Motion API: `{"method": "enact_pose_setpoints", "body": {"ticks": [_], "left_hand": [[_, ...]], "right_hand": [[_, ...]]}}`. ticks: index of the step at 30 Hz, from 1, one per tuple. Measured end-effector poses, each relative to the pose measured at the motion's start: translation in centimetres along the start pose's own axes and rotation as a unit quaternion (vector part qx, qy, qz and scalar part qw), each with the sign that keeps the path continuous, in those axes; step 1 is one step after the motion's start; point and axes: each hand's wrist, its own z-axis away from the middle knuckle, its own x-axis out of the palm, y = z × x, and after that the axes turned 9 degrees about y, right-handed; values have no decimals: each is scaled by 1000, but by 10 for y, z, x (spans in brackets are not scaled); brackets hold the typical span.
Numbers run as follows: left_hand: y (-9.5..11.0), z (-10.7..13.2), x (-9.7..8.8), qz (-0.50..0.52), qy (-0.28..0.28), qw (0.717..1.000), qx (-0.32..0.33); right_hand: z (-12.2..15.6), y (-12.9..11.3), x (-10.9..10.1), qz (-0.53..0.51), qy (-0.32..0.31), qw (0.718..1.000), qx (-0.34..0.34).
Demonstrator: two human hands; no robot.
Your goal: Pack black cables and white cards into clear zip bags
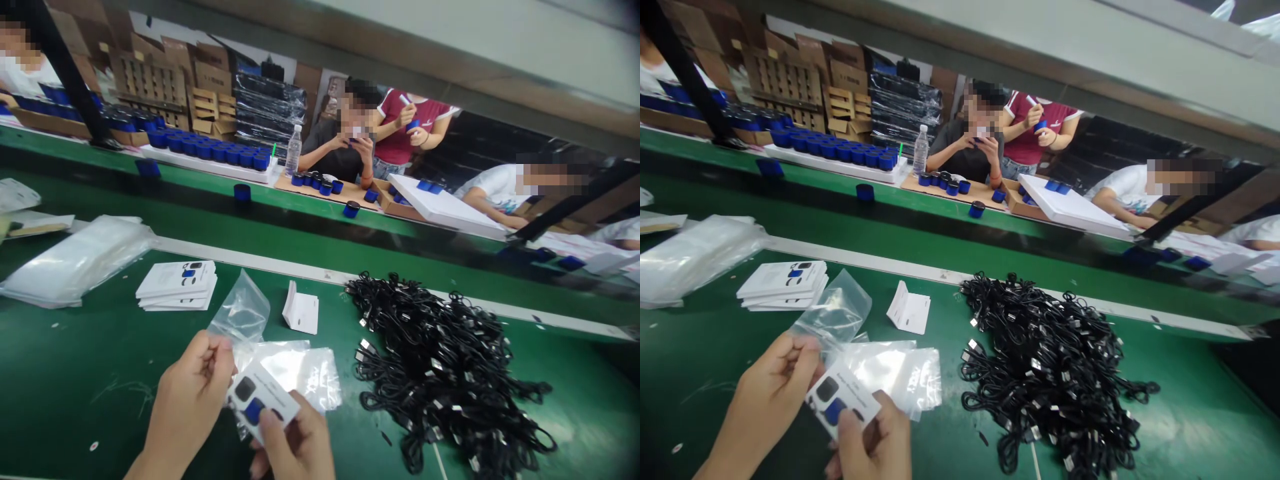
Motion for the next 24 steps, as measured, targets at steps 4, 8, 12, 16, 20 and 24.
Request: {"method": "enact_pose_setpoints", "body": {"ticks": [4,8,12,16,20,24], "left_hand": [[4,2,-1,-59,2,996,66],[5,6,1,-72,19,983,167],[2,13,6,-110,20,962,248],[1,19,12,-145,3,946,290],[4,23,15,-152,-12,940,305],[1,28,18,-124,-62,938,317]], "right_hand": [[-8,-20,-26,276,121,856,-420],[-18,-28,-32,391,84,769,-499],[-26,-23,-26,386,132,772,-488],[-27,-13,-24,363,163,790,-466],[-25,-10,-22,374,138,813,-424],[-23,-21,-25,383,62,867,-313]]}}
